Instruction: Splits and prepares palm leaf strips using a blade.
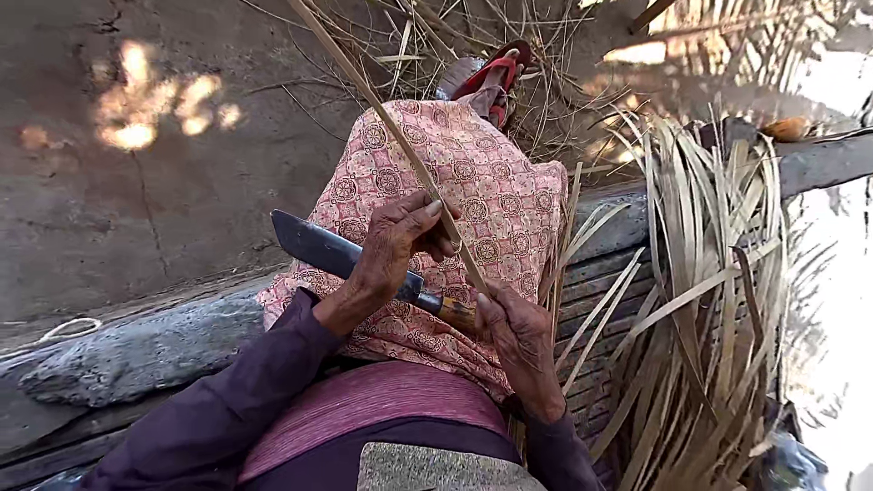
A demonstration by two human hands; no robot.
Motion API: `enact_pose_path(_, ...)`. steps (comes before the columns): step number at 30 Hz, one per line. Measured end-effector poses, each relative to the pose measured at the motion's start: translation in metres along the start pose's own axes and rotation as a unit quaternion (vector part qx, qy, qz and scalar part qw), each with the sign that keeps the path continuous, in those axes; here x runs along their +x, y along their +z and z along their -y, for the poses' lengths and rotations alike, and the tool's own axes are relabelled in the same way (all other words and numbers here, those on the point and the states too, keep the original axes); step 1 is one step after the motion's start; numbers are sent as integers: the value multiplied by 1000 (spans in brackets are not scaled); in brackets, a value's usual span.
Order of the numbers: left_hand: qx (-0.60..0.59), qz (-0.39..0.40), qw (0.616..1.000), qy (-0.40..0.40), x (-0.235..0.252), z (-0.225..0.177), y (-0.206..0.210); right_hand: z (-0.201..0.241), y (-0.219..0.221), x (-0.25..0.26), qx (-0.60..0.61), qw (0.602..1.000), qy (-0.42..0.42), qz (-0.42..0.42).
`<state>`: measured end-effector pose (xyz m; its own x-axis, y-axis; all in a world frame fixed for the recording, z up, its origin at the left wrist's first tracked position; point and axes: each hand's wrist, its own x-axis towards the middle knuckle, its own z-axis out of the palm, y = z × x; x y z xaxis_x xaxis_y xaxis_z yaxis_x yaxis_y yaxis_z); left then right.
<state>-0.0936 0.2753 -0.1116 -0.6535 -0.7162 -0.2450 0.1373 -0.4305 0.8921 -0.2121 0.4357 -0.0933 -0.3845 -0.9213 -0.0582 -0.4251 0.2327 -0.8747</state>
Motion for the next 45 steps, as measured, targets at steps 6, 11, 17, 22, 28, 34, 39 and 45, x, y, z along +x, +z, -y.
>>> enact_pose_path(6,92,95,991,35,-19,10,-8,1,-4,-1,146,985,89,10)
enact_pose_path(11,111,114,987,33,-16,14,0,3,-7,0,336,927,158,56)
enact_pose_path(17,73,106,990,57,-17,15,-3,3,-4,1,395,900,171,68)
enact_pose_path(22,35,0,999,31,14,-3,-2,3,-6,-6,316,936,136,76)
enact_pose_path(28,302,-56,924,226,-11,5,-21,7,-5,-5,163,981,97,32)
enact_pose_path(34,493,71,758,421,-16,-4,-30,9,-6,-4,193,972,119,61)
enact_pose_path(39,475,144,773,395,-2,-5,-30,9,-5,-8,188,974,106,66)
enact_pose_path(45,481,147,738,450,2,-1,-27,8,-4,-11,184,975,107,66)
